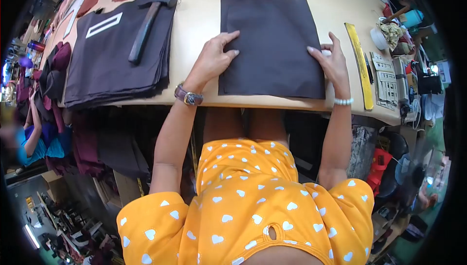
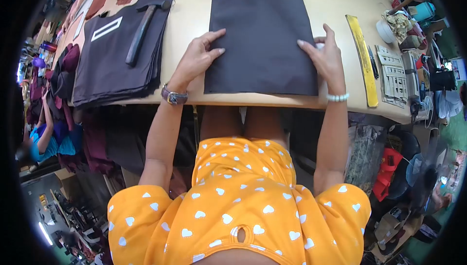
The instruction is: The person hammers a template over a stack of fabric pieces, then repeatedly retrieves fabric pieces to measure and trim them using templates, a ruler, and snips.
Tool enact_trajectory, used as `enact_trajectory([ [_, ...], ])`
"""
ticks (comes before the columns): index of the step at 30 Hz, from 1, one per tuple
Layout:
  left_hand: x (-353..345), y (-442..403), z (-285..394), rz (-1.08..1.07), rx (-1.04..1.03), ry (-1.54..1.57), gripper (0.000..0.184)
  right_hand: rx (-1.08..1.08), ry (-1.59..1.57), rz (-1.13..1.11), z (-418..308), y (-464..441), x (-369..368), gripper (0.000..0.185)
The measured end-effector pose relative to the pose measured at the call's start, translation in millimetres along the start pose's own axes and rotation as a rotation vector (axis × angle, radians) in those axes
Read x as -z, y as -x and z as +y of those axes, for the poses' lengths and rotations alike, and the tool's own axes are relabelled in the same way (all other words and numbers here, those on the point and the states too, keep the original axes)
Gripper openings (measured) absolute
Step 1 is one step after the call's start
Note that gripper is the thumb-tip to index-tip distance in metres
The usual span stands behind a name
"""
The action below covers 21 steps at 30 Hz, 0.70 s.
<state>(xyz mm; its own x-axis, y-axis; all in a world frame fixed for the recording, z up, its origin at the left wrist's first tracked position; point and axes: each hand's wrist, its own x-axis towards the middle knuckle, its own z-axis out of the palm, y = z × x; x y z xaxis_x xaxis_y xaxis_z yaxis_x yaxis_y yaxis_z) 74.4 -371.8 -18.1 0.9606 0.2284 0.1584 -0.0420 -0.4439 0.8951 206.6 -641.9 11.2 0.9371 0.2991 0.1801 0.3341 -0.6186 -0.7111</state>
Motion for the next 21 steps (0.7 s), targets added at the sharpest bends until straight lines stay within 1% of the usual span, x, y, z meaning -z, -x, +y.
enact_trajectory([
  [2, 6, 2, 16, -0.015, 0.046, -0.045, 0.036, -0.051, -0.114, 0.023, -2, 28, -1, 0.081],
  [3, 7, 2, 16, -0.019, 0.051, -0.033, 0.031, -0.078, -0.173, 0.038, -2, 35, -3, 0.079],
  [6, 12, 4, 22, -0.023, 0.136, -0.075, 0.029, -0.051, -0.159, 0.133, 6, 40, -15, 0.073],
  [7, 10, 4, 13, 0.024, 0.066, -0.080, 0.031, -0.039, -0.122, 0.154, 9, 41, -18, 0.073],
  [9, 12, 8, 10, 0.018, 0.076, -0.092, 0.033, -0.005, -0.051, 0.199, 13, 38, -23, 0.071],
  [13, 19, 15, 17, -0.022, 0.116, -0.090, 0.038, -0.032, 0.000, 0.200, 6, 40, -22, 0.071],
  [16, 25, 17, 30, -0.119, 0.181, -0.124, 0.041, -0.028, 0.007, 0.193, 6, 39, -22, 0.072],
  [19, 22, 21, 22, -0.071, 0.128, -0.080, 0.040, -0.034, 0.031, 0.177, 8, 37, -21, 0.073],
  [21, 23, 26, 21, -0.055, 0.140, -0.057, 0.038, -0.044, 0.060, 0.166, 6, 37, -20, 0.074],
])
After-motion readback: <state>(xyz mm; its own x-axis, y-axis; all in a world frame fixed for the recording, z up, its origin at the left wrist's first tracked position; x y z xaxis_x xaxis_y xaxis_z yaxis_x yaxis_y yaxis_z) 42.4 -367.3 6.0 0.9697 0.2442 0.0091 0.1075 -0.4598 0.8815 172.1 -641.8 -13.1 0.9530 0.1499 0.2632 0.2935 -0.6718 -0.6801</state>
